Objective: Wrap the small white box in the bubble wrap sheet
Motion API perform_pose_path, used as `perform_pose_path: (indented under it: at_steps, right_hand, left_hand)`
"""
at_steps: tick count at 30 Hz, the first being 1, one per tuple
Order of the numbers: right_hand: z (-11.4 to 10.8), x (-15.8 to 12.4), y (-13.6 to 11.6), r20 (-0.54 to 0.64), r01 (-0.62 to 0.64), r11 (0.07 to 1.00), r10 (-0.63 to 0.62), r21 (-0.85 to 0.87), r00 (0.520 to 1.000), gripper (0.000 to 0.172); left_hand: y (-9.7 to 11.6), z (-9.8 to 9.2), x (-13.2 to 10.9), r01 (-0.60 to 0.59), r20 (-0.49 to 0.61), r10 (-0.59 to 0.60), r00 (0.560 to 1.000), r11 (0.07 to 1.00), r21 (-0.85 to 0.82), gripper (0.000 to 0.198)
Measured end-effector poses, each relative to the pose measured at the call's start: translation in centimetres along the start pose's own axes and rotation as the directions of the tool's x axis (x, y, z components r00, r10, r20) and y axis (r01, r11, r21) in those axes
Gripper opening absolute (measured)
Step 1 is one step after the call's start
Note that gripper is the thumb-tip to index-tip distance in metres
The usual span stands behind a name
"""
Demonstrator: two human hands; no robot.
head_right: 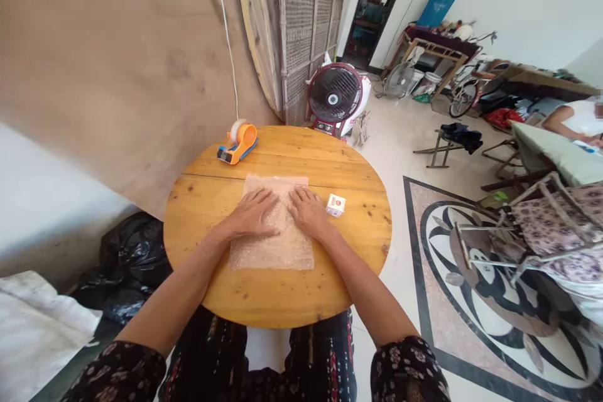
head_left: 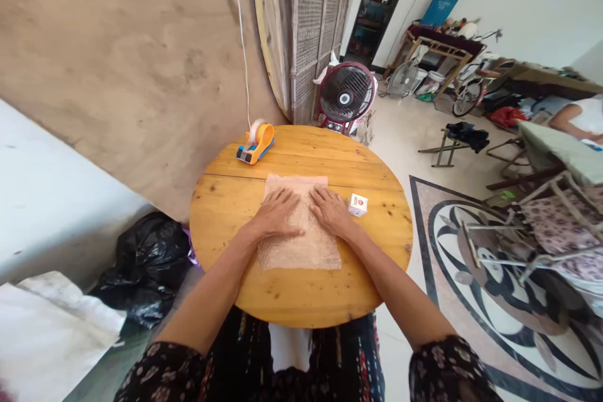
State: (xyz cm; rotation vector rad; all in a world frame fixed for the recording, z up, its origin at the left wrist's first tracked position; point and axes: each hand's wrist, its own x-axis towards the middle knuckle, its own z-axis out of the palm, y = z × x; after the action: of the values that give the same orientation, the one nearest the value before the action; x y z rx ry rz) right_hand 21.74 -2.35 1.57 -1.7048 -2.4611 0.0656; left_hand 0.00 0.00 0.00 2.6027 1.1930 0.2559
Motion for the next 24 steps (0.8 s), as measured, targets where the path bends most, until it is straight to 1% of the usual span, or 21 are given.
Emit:
perform_pose_path:
  at_steps: [3,5,7,9,11,13,14,15,17,20,22,24]
  right_hand:
    - [-0.1,-0.5,0.4,0.0,0.0,1.0,0.0,-0.019,1.0,0.049]
    - [-0.2,-0.9,0.1,-0.014,-0.017,0.999,0.017,-0.029,1.0,0.048]
    - [-0.4,-1.2,-0.7,-0.05,-0.043,0.998,0.041,-0.035,0.998,0.045]
    - [-0.5,-1.3,-2.1,-0.116,-0.056,0.998,0.053,-0.024,0.992,0.042]
    - [-0.5,-1.0,-3.5,-0.156,0.003,1.0,-0.001,0.01,0.988,0.042]
    - [-0.3,-0.5,-4.6,-0.126,0.108,0.992,-0.098,0.072,0.987,0.046]
    - [0.0,-0.2,-5.0,-0.104,0.13,0.986,-0.119,0.108,0.987,0.047]
    - [0.3,0.1,-5.1,-0.086,0.127,0.982,-0.115,0.141,0.99,0.048]
    - [0.9,0.4,-4.8,-0.065,0.088,0.979,-0.077,0.183,0.995,0.05]
    - [1.4,0.4,-3.5,-0.069,0.066,0.982,-0.055,0.176,0.996,0.049]
    - [1.4,0.2,-2.5,-0.065,0.066,0.987,-0.057,0.146,0.996,0.048]
    - [1.2,0.0,-1.8,-0.059,0.046,0.992,-0.04,0.12,0.997,0.049]
  left_hand:
    - [-0.5,-0.2,0.0,0.004,0.02,-0.005,1.0,1.0,0.008,0.102]
    - [-0.5,-0.3,0.1,-0.003,0.03,0.003,1.0,1.0,0.001,0.102]
    - [-0.4,-0.3,0.1,-0.01,0.034,0.01,0.999,1.0,-0.008,0.101]
    - [-0.2,-0.4,0.1,-0.019,0.034,0.02,0.999,1.0,-0.014,0.099]
    - [0.0,-0.4,0.0,-0.029,0.022,0.03,0.999,0.999,-0.019,0.097]
    - [0.1,-0.3,0.0,-0.02,-0.004,0.019,1.0,1.0,-0.02,0.093]
    - [0.1,-0.2,0.0,-0.014,-0.015,0.014,1.0,1.0,-0.019,0.092]
    - [0.1,-0.2,0.0,-0.011,-0.021,0.01,1.0,1.0,-0.019,0.093]
    - [0.1,-0.2,0.0,-0.019,-0.013,0.019,1.0,1.0,-0.02,0.098]
    - [-0.2,-0.4,0.0,-0.041,0.028,0.041,0.999,0.999,-0.021,0.104]
    - [-0.4,-0.6,0.0,-0.025,0.048,0.026,0.999,1.0,-0.01,0.103]
    - [-0.6,-0.8,-0.1,0.02,0.055,-0.02,0.998,1.0,0.008,0.101]
